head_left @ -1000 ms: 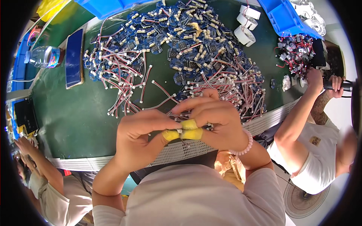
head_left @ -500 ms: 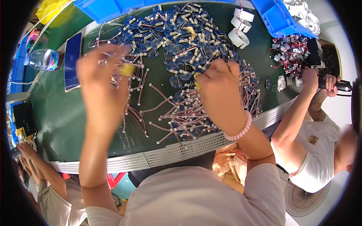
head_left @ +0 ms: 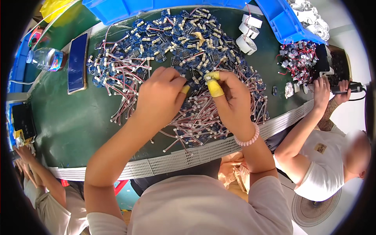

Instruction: Assembling small electronic components by applying adhesive tape.

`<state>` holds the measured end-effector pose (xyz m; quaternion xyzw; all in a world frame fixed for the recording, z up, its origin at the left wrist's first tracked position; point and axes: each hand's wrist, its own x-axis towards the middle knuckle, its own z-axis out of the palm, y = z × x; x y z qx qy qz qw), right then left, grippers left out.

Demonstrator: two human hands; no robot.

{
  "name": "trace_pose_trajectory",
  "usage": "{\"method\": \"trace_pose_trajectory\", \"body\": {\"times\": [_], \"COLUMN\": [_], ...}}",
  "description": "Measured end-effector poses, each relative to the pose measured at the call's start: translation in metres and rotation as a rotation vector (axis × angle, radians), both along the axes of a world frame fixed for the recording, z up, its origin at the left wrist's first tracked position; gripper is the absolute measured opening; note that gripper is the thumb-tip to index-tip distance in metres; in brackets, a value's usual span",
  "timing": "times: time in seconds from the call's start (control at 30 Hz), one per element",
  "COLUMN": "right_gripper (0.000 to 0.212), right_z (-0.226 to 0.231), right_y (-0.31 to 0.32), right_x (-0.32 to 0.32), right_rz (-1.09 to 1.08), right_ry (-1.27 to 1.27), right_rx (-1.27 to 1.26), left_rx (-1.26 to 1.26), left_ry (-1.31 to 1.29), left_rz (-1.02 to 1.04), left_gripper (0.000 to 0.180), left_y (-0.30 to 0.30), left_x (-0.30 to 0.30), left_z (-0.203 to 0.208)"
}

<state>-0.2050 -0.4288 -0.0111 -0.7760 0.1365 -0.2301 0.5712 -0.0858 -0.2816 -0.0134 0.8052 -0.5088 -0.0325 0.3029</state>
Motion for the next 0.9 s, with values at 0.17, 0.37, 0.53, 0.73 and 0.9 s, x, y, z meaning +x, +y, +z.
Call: {"method": "trace_pose_trajectory", "body": {"times": [0.17,0.37,0.53,0.73,0.9], "right_gripper": [0.016,0.029,0.024,0.018,0.016], "right_z": [0.006,0.003,0.011,0.005,0.013], "right_y": [0.005,0.023,0.036,0.030,0.028], "right_x": [-0.003,0.001,-0.002,0.003,0.005], "right_rz": [0.028,0.166,0.275,0.220,0.251], "right_ry": [-0.091,-0.211,-0.158,-0.087,-0.046], "right_rx": [-0.213,-0.730,-0.780,-0.400,-0.304], "left_rx": [-0.441,-0.558,-0.560,-0.507,-0.555], "left_ry": [0.775,1.388,1.313,1.128,1.121], "left_rz": [0.191,0.301,0.331,0.279,0.260], "left_gripper": [0.019,0.021,0.020,0.026,0.025], "left_y": [0.022,0.038,0.048,0.051,0.056], "left_x": [-0.026,-0.037,-0.038,-0.050,-0.048], "left_z": [0.017,0.019,0.028,0.026,0.019]}}
